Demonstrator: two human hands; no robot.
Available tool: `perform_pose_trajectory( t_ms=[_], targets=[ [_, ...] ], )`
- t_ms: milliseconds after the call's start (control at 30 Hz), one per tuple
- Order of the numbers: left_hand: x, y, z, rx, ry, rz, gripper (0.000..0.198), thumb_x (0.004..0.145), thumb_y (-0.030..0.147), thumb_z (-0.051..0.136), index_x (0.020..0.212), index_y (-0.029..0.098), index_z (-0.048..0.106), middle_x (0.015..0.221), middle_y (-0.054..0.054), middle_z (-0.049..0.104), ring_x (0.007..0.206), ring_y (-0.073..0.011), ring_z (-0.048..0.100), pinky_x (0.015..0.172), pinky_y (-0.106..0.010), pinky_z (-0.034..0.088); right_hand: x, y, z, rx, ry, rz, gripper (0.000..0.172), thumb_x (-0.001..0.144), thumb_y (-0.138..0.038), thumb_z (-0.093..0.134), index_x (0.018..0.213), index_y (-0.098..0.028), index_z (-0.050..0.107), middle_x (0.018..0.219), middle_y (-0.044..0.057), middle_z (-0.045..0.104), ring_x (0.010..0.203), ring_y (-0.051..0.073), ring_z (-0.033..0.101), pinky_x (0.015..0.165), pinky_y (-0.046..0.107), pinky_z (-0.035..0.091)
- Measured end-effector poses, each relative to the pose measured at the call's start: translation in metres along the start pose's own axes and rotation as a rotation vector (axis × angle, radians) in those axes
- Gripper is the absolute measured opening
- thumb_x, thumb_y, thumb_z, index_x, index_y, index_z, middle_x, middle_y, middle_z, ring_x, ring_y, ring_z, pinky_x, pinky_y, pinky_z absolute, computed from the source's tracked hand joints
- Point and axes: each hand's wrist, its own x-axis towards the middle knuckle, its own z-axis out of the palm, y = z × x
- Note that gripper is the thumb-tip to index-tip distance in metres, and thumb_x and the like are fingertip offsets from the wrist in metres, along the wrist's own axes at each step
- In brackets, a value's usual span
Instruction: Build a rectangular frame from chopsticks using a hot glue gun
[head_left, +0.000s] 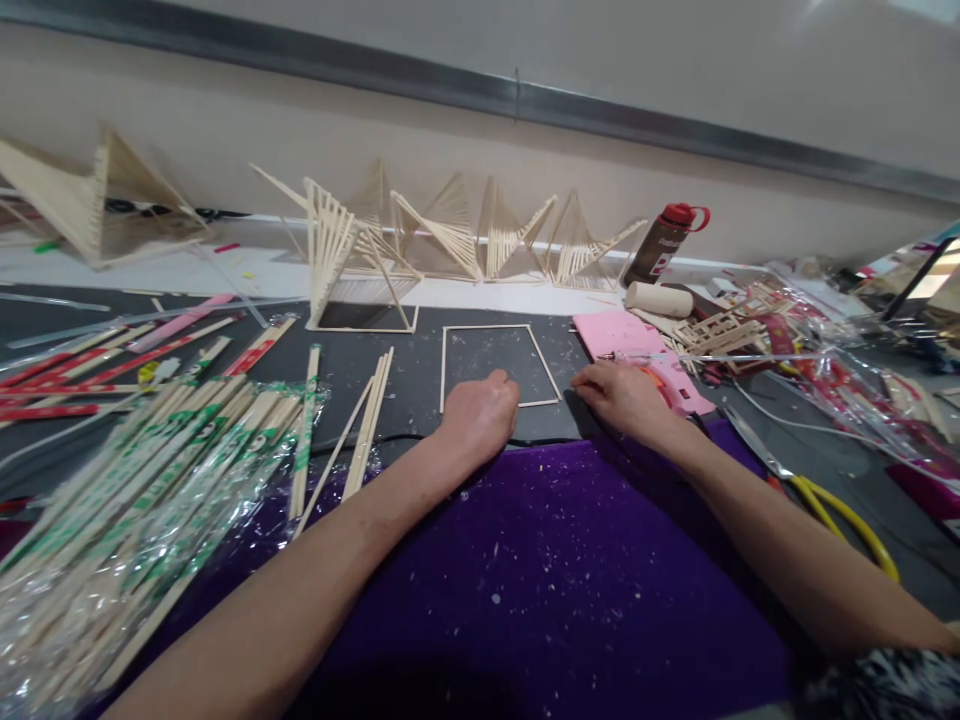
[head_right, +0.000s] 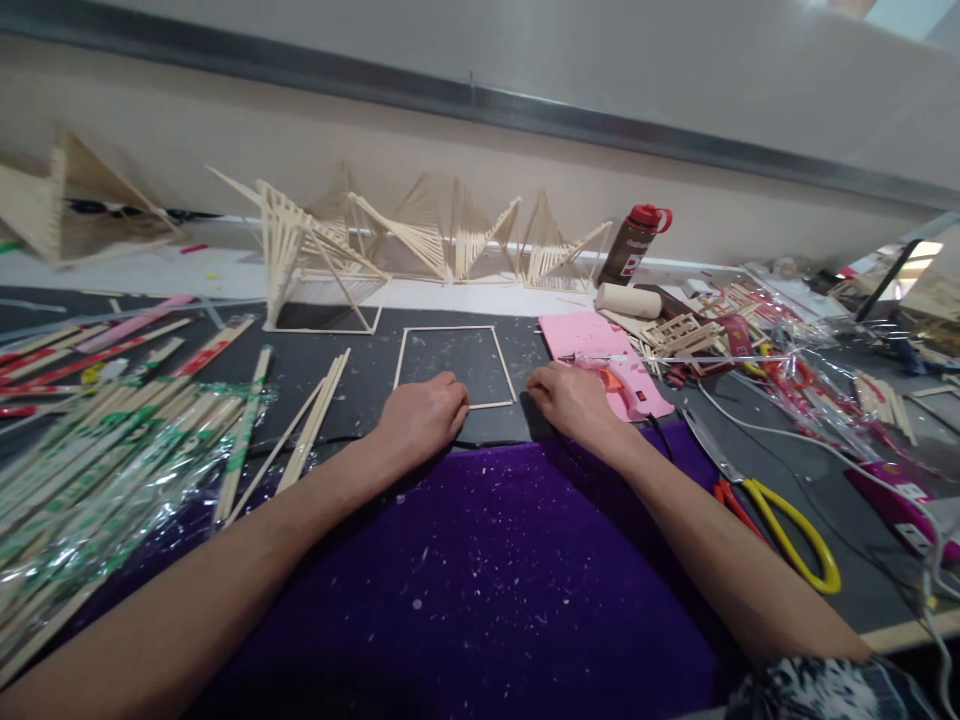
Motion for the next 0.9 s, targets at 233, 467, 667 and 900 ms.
perform_pose_trajectory(
  t_ms=[233, 467, 667, 900],
  targets=[
    [0.000, 0.000, -0.001, -0.011, -0.014, 0.011, 0.030, 0.088, 0.027, 0.034, 0.083, 0.014, 0.060, 0.085, -0.008, 0.059, 0.067, -0.0194, 0.059, 0.051, -0.027, 0.034, 0.015, 0.002, 0.021, 0.189, 0.049, 0.008, 0.017, 0.081, -0.026, 0.052, 0.085, -0.023, 0.068, 0.083, 0.003, 0.065, 0.076, 0.015, 0.058, 0.063, 0.025, 0.040],
    [0.001, 0.000, -0.002, -0.032, -0.034, 0.003, 0.031, 0.088, 0.027, 0.034, 0.083, 0.013, 0.060, 0.085, -0.010, 0.059, 0.067, -0.0181, 0.058, 0.052, -0.027, 0.035, 0.010, 0.008, 0.018, 0.277, 0.011, -0.049, 0.014, 0.079, -0.025, 0.056, 0.084, -0.023, 0.069, 0.078, 0.002, 0.063, 0.072, 0.014, 0.056, 0.062, 0.026, 0.040],
    [0.001, 0.001, -0.001, -0.021, -0.020, 0.005, 0.031, 0.089, 0.027, 0.033, 0.082, 0.013, 0.060, 0.084, -0.009, 0.058, 0.064, -0.0173, 0.057, 0.052, -0.027, 0.035, 0.002, 0.004, 0.015, 0.194, 0.014, -0.092, 0.017, 0.081, -0.027, 0.054, 0.086, -0.023, 0.070, 0.078, 0.003, 0.061, 0.069, 0.014, 0.055, 0.059, 0.025, 0.038],
    [0.000, 0.002, -0.001, -0.028, -0.022, 0.003, 0.031, 0.089, 0.028, 0.034, 0.082, 0.013, 0.060, 0.084, -0.009, 0.059, 0.064, -0.0159, 0.056, 0.050, -0.026, 0.033, 0.001, 0.000, 0.017, 0.054, 0.035, -0.133, 0.022, 0.085, -0.031, 0.048, 0.082, -0.023, 0.068, 0.077, 0.003, 0.059, 0.069, 0.013, 0.054, 0.057, 0.024, 0.035]
  ],
)
